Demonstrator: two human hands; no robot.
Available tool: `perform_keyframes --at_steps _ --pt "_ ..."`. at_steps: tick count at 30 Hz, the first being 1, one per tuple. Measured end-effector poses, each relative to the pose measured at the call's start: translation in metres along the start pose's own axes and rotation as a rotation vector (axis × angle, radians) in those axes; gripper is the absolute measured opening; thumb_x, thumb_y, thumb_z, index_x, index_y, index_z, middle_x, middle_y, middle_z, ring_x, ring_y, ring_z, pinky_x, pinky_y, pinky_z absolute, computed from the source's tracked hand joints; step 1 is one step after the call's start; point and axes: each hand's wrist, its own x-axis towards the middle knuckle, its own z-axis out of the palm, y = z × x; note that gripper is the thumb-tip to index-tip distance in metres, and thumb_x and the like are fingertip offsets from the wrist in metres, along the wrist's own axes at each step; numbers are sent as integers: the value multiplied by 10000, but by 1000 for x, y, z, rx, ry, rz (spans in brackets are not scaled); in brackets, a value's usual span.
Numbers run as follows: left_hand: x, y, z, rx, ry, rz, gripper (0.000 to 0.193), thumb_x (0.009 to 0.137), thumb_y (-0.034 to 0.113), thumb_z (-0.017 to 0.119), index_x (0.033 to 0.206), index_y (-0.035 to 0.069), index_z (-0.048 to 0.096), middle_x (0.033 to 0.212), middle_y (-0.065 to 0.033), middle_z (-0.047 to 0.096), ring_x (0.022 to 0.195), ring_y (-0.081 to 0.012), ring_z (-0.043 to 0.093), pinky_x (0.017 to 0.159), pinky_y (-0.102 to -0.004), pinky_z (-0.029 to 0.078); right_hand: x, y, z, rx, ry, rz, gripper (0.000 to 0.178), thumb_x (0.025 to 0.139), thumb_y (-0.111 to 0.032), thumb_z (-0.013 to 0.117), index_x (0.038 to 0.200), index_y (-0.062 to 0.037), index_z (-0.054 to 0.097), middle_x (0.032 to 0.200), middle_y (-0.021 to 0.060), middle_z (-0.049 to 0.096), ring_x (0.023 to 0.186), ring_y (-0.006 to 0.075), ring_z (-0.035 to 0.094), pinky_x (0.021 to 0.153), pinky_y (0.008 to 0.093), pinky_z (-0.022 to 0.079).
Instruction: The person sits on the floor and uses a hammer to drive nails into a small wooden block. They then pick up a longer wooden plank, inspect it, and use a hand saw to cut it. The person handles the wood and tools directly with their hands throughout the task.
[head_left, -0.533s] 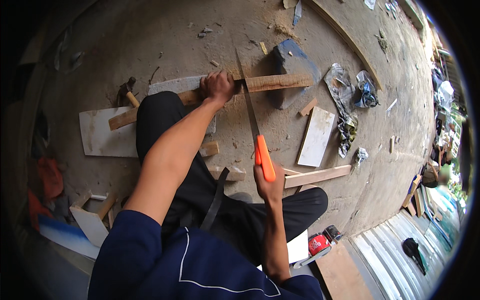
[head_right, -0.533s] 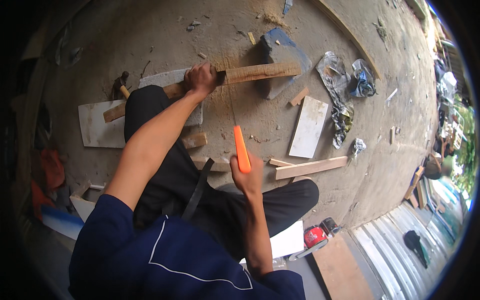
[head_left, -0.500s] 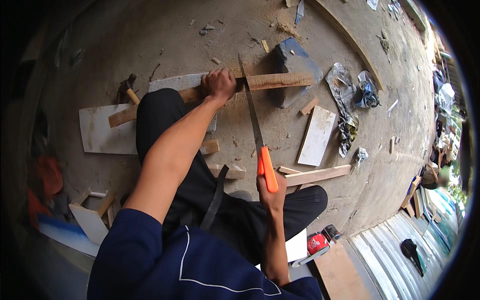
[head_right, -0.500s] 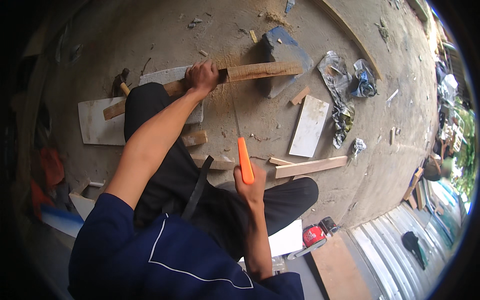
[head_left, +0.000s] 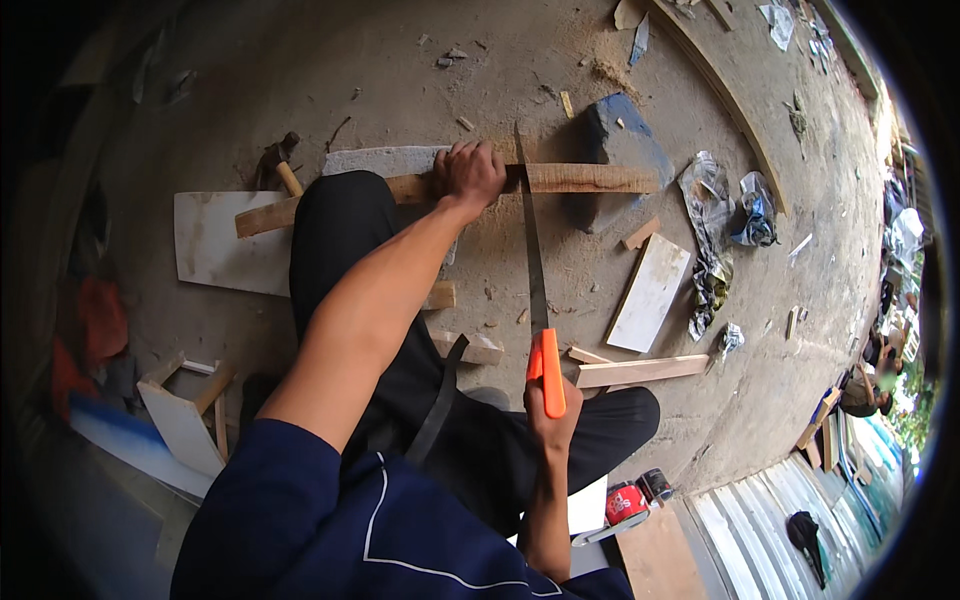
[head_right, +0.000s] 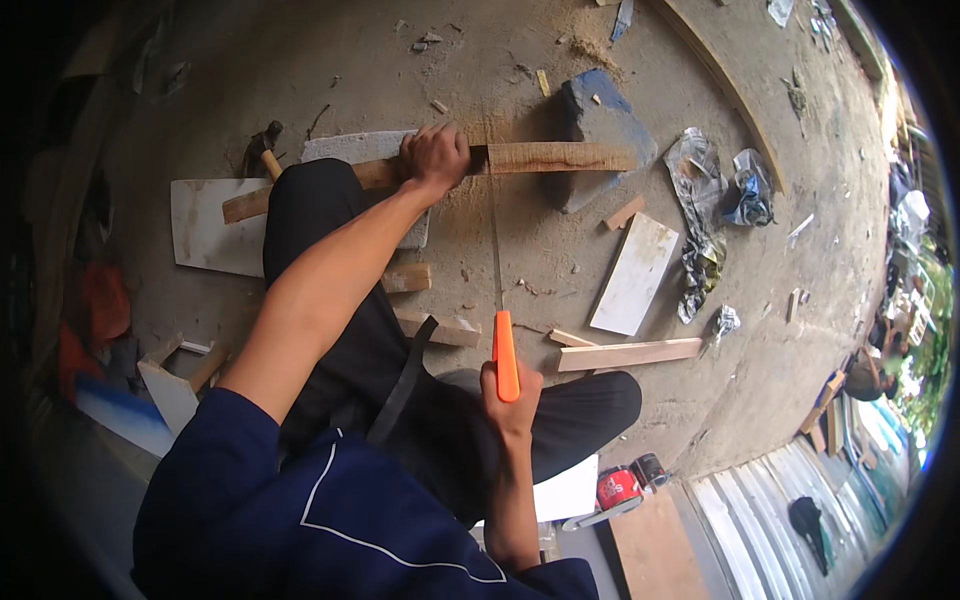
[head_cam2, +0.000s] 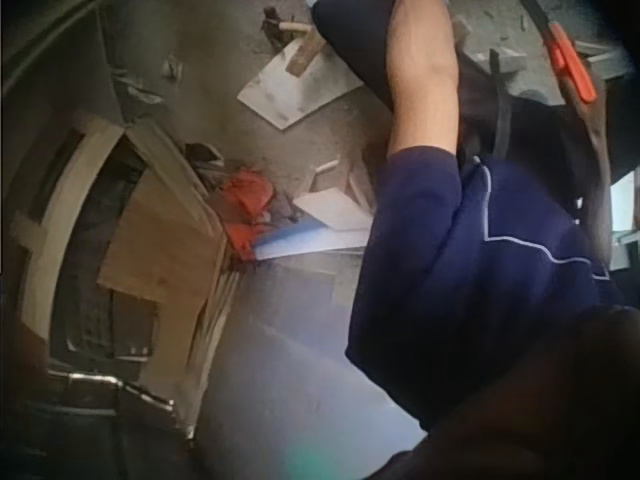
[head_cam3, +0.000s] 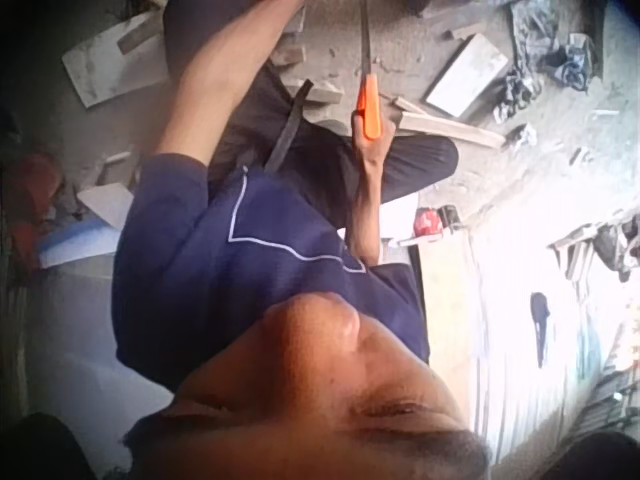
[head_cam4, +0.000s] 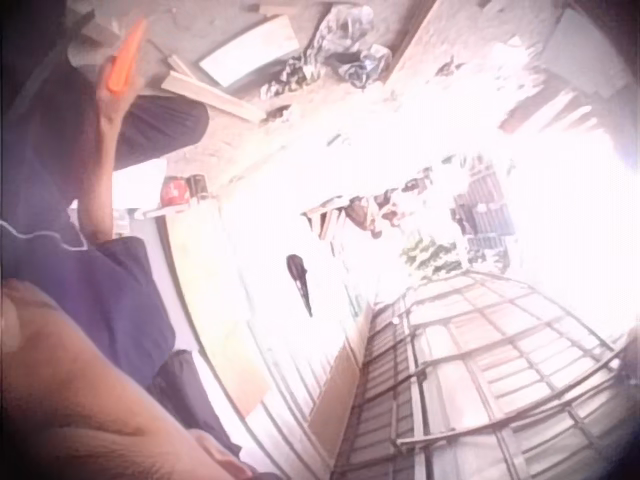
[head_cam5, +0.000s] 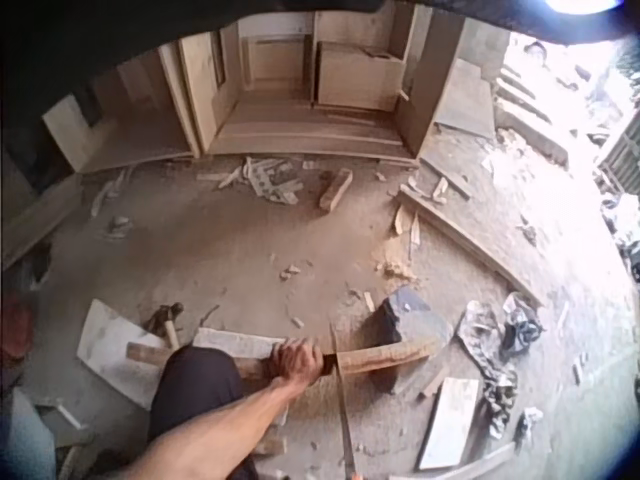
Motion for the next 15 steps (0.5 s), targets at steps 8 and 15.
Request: perform_keyframes --at_steps 8,15 --pt "-4 1 1 26 -61 8 258 848 255 470 806 74 649 888 -152 662 925 -313 605 856 -455 377 102 -4 30 -69 13 -54 203 784 -133 606 694 33 532 558 184 486 470 285 486 503 388 393" --pt "-1 3 -5 20 -75 -40 236 852 233 481 818 77 654 931 -126 671 953 -291 596 880 -430 346 11 9 0 -40 -5 -6 197 778 -131 610 699 35 540 553 173 482 470 266 510 504 370 404"
